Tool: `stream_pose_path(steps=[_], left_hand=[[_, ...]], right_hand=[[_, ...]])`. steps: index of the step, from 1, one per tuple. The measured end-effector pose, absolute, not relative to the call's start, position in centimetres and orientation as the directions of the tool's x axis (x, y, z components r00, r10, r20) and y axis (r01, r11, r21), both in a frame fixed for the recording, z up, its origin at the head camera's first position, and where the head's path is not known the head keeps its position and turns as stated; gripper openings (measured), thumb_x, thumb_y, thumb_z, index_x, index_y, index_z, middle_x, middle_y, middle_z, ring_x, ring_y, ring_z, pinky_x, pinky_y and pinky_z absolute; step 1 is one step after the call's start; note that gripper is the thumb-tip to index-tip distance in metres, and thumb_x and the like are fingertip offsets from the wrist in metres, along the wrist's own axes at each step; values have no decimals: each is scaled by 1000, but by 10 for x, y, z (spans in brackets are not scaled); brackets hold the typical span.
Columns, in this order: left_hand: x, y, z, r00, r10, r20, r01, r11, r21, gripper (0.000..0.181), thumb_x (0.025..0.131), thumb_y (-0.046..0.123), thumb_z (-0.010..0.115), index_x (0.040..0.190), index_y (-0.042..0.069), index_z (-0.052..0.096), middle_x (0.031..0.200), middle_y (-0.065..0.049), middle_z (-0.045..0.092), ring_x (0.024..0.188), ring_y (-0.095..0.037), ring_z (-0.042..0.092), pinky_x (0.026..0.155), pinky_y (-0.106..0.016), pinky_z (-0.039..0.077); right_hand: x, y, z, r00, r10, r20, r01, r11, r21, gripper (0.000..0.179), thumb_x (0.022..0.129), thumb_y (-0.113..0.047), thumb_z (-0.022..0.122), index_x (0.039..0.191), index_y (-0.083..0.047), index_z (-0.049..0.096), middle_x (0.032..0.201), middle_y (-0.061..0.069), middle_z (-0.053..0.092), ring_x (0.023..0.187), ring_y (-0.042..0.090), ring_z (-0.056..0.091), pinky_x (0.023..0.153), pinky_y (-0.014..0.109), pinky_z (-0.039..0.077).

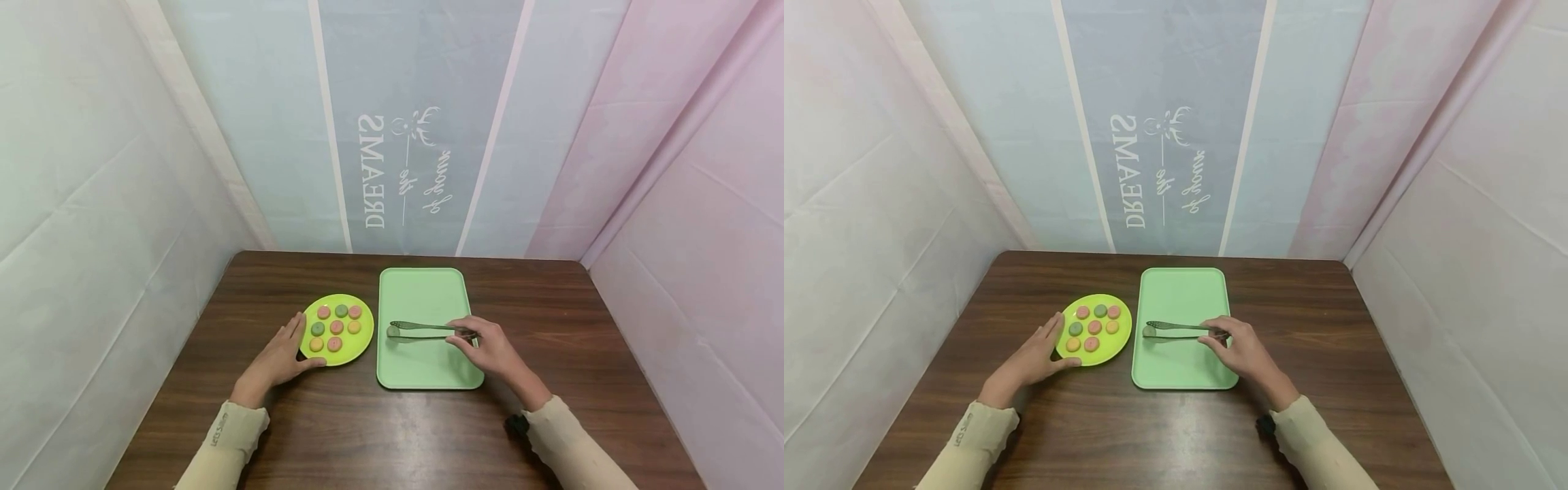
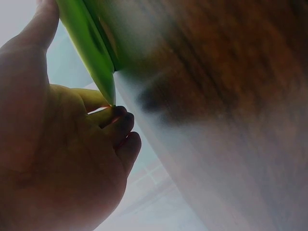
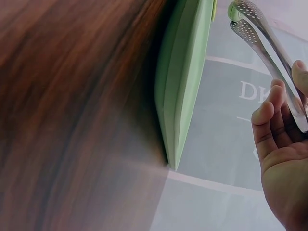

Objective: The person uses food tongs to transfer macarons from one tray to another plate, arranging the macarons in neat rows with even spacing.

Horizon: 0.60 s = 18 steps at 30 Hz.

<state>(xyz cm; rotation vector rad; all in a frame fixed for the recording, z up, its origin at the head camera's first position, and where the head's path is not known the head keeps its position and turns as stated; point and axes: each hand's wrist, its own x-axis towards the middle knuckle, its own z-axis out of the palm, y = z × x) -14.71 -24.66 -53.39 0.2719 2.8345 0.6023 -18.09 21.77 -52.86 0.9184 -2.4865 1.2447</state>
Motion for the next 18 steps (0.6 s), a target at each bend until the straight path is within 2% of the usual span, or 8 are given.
stream_pose_path(steps=[6, 13, 18], left_hand=[[-147, -246, -534, -956, 225, -187, 129, 898, 422, 122, 94, 66, 73, 169, -9, 11, 176, -31, 11, 161, -48, 18, 132, -62, 20], [-149, -248, -537, -956, 211, -204, 111, 904, 413, 123, 94, 66, 73, 169, -7, 10, 177, -28, 8, 162, -48, 16, 132, -61, 20], [-149, -249, -541, -958, 212, -191, 118, 904, 411, 123, 94, 67, 73, 169, -7, 10, 176, -29, 9, 162, -48, 17, 132, -61, 20]], right_hand=[[-182, 211, -528, -780, -447, 439, -618, 438, -652, 24, 94, -9, 85, 118, -9, 80, 88, -14, 65, 76, 3, 61, 64, 32, 59], [-183, 202, -527, -787, -452, 420, -604, 427, -673, 25, 95, -12, 85, 119, -11, 80, 91, -13, 69, 81, 4, 67, 71, 29, 63], [-186, 195, -530, -776, -469, 423, -616, 415, -669, 24, 94, -12, 85, 118, -7, 80, 92, -10, 71, 81, 4, 68, 72, 29, 64]])
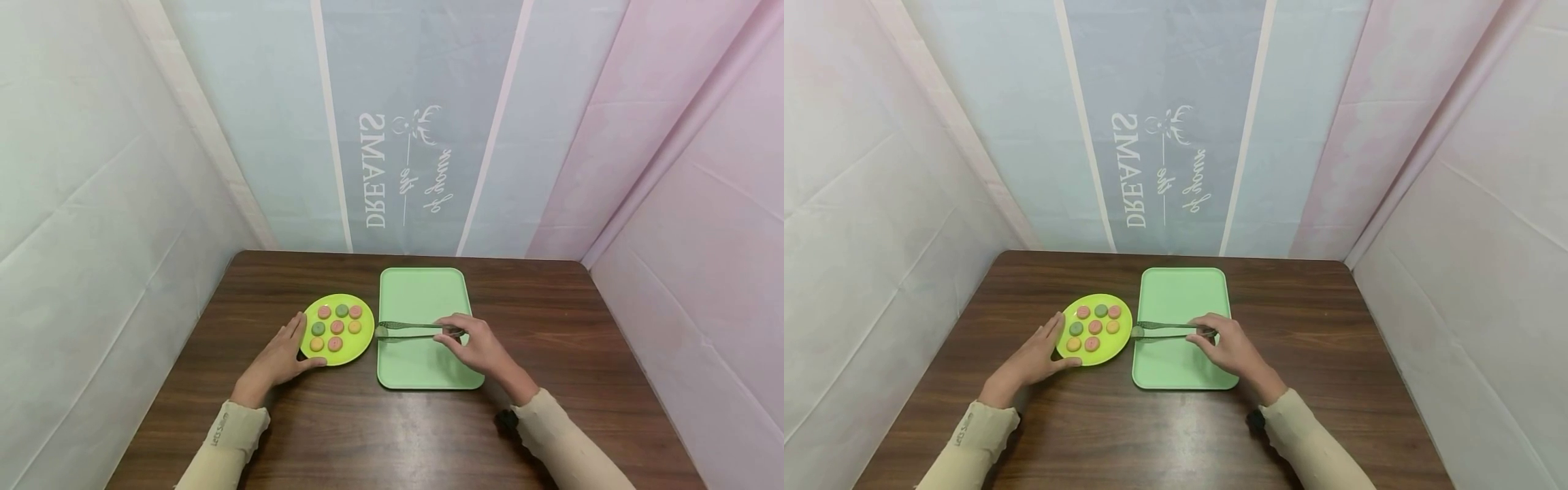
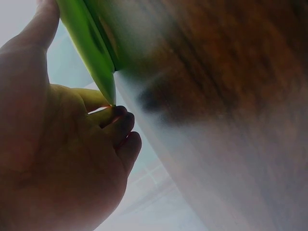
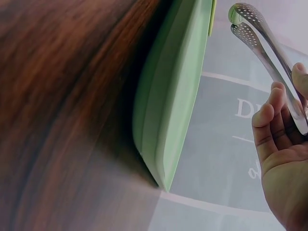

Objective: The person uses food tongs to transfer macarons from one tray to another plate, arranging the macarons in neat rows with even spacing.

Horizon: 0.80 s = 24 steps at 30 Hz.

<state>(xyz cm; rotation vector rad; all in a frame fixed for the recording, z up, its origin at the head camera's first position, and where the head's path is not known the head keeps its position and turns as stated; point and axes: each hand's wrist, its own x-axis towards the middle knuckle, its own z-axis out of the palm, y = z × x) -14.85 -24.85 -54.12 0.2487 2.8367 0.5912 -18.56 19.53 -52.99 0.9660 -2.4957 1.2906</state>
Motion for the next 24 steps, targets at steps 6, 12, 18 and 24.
stream_pose_path(steps=[6, 12, 18, 24], left_hand=[[-149, -250, -548, -960, 219, -176, 130, 902, 411, 123, 94, 67, 73, 169, -7, 10, 177, -29, 9, 162, -48, 16, 132, -61, 20], [-149, -251, -552, -961, 226, -163, 141, 900, 413, 122, 95, 66, 73, 169, -7, 9, 177, -29, 8, 162, -47, 16, 132, -61, 19], [-149, -251, -554, -961, 226, -158, 144, 900, 410, 122, 95, 65, 74, 169, -8, 9, 177, -29, 8, 162, -48, 16, 132, -61, 19], [-150, -251, -556, -962, 227, -153, 147, 900, 411, 122, 95, 65, 73, 169, -8, 10, 177, -29, 8, 162, -47, 15, 132, -61, 19]], right_hand=[[-187, 189, -535, -763, -485, 428, -631, 412, -657, 24, 95, -15, 85, 118, -9, 80, 93, -11, 71, 81, 3, 68, 73, 28, 64], [-188, 183, -539, -750, -504, 428, -644, 409, -646, 24, 96, -17, 84, 118, -11, 80, 95, -11, 71, 82, 3, 67, 74, 28, 64], [-188, 178, -540, -752, -513, 415, -641, 421, -642, 24, 97, -19, 84, 119, -10, 79, 94, -12, 69, 81, 2, 65, 74, 28, 63], [-191, 169, -541, -737, -535, 413, -655, 416, -631, 26, 99, -22, 82, 119, -6, 79, 93, -13, 68, 81, 2, 64, 70, 28, 60]])
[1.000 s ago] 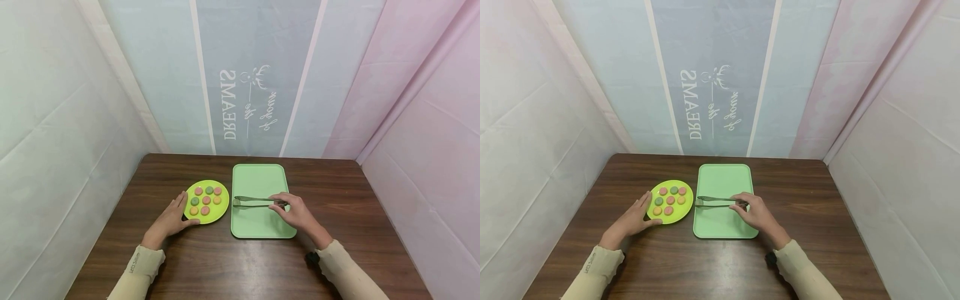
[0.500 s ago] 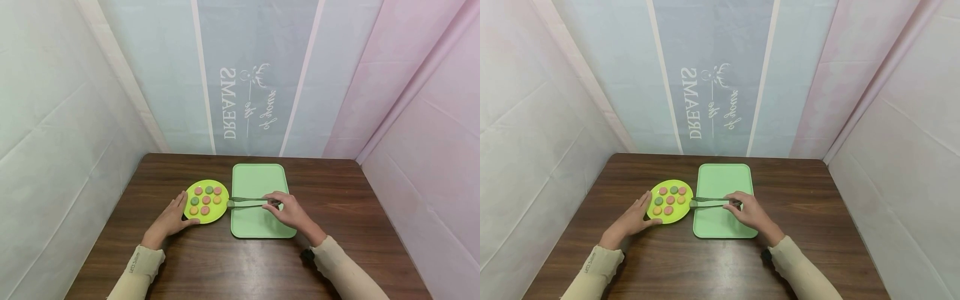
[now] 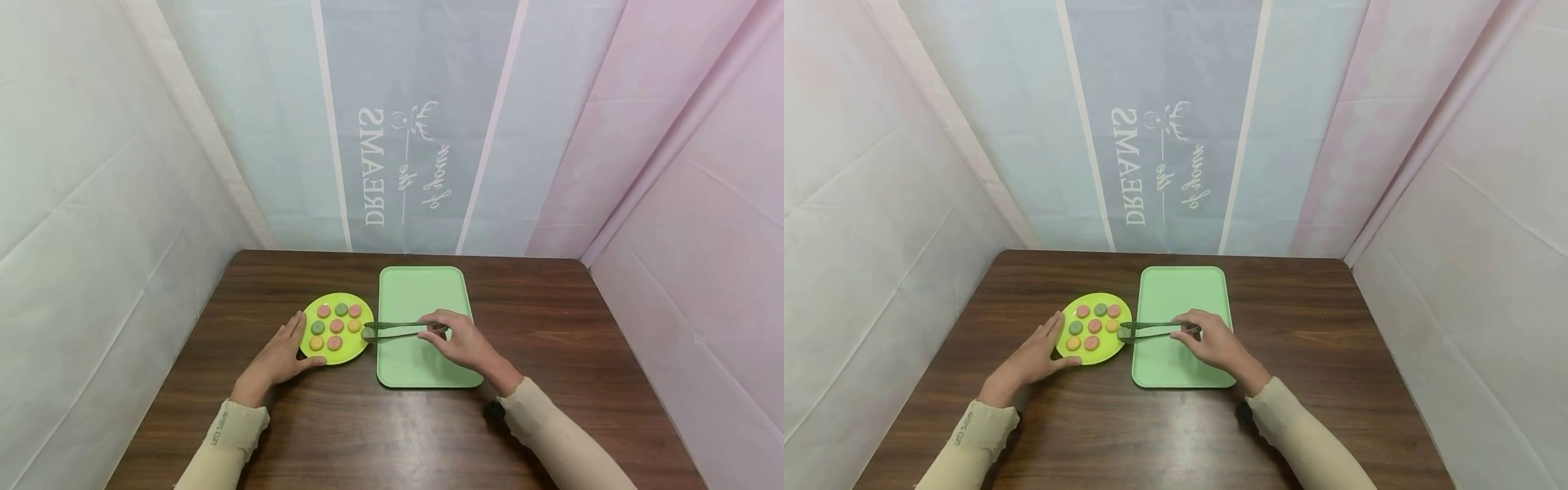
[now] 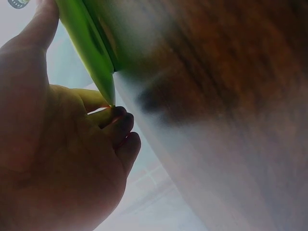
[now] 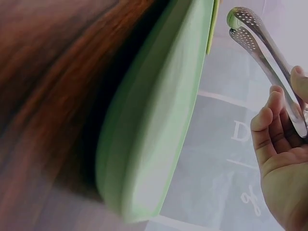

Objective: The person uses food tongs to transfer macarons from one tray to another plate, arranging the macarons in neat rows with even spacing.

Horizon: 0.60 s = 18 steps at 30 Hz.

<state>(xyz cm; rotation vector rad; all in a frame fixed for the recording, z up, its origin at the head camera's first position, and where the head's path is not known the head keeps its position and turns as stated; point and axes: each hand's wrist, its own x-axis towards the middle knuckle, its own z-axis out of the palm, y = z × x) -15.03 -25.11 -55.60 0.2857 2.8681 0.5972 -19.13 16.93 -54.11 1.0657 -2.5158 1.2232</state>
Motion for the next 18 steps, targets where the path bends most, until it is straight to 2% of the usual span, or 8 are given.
stream_pose_path(steps=[9, 18], left_hand=[[-151, -251, -553, -960, 228, -160, 146, 901, 409, 122, 95, 65, 73, 169, -8, 10, 177, -29, 8, 162, -47, 15, 132, -61, 19], [-153, -252, -548, -958, 235, -166, 149, 899, 412, 121, 95, 64, 74, 169, -8, 10, 176, -30, 9, 162, -47, 16, 132, -61, 19]], right_hand=[[-196, 157, -533, -732, -571, 372, -650, 423, -631, 25, 101, -24, 80, 119, -7, 79, 89, -14, 62, 77, 2, 61, 66, 30, 59], [-199, 147, -525, -722, -601, 344, -652, 424, -628, 19, 101, -25, 79, 118, -15, 79, 89, -13, 63, 76, 1, 60, 66, 24, 58]])
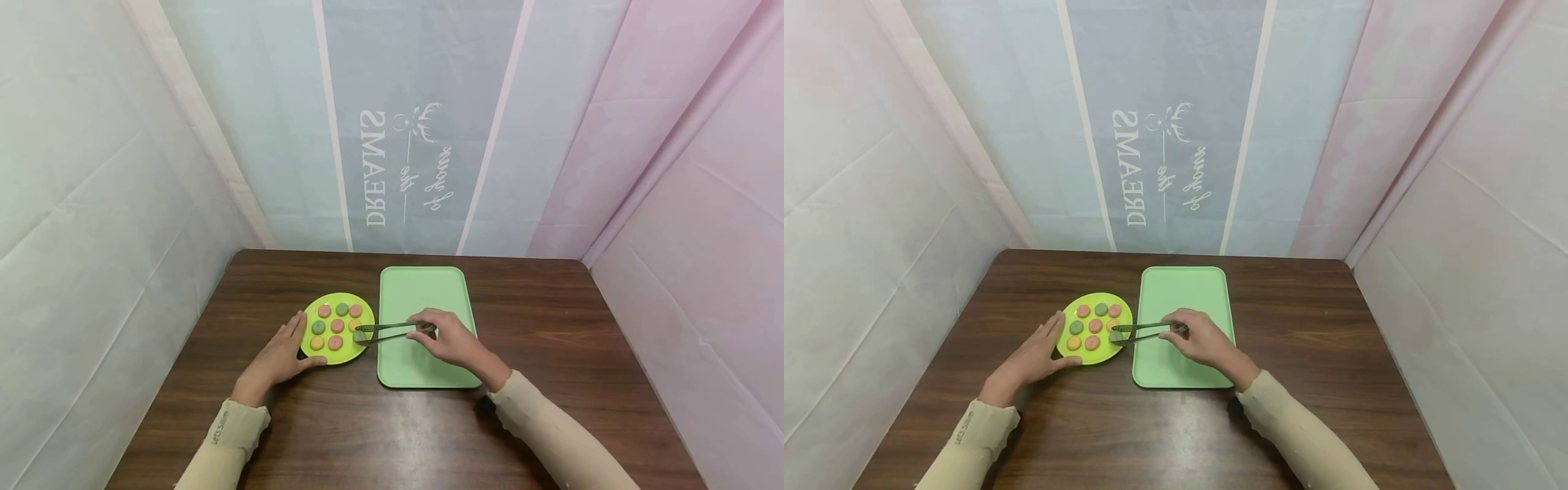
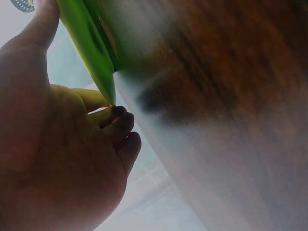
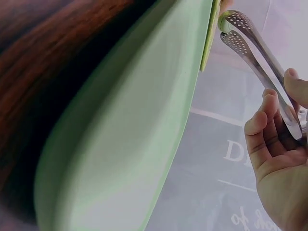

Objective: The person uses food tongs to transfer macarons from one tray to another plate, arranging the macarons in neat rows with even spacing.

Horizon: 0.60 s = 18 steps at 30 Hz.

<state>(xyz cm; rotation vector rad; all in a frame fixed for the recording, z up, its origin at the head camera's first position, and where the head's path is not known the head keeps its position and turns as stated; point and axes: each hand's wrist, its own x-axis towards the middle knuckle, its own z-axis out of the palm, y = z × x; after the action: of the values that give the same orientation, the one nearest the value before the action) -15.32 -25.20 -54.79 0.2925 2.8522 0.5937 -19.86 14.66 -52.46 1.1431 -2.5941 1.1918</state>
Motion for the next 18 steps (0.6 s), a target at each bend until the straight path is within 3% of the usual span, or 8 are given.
stream_pose_path(steps=[7, 18], left_hand=[[-154, -253, -546, -957, 233, -174, 144, 900, 412, 121, 95, 64, 74, 169, -8, 10, 176, -29, 8, 163, -46, 15, 132, -60, 18], [-154, -252, -546, -957, 234, -173, 146, 900, 410, 122, 95, 66, 73, 169, -8, 10, 176, -29, 9, 162, -47, 16, 132, -61, 19]], right_hand=[[-201, 140, -518, -716, -620, 322, -654, 435, -618, 25, 102, -24, 79, 119, -5, 78, 90, -10, 66, 74, 2, 57, 64, 25, 55], [-202, 131, -510, -732, -634, 248, -624, 480, -616, 27, 103, -26, 77, 121, -5, 78, 96, -5, 70, 80, 5, 63, 70, 28, 59]])
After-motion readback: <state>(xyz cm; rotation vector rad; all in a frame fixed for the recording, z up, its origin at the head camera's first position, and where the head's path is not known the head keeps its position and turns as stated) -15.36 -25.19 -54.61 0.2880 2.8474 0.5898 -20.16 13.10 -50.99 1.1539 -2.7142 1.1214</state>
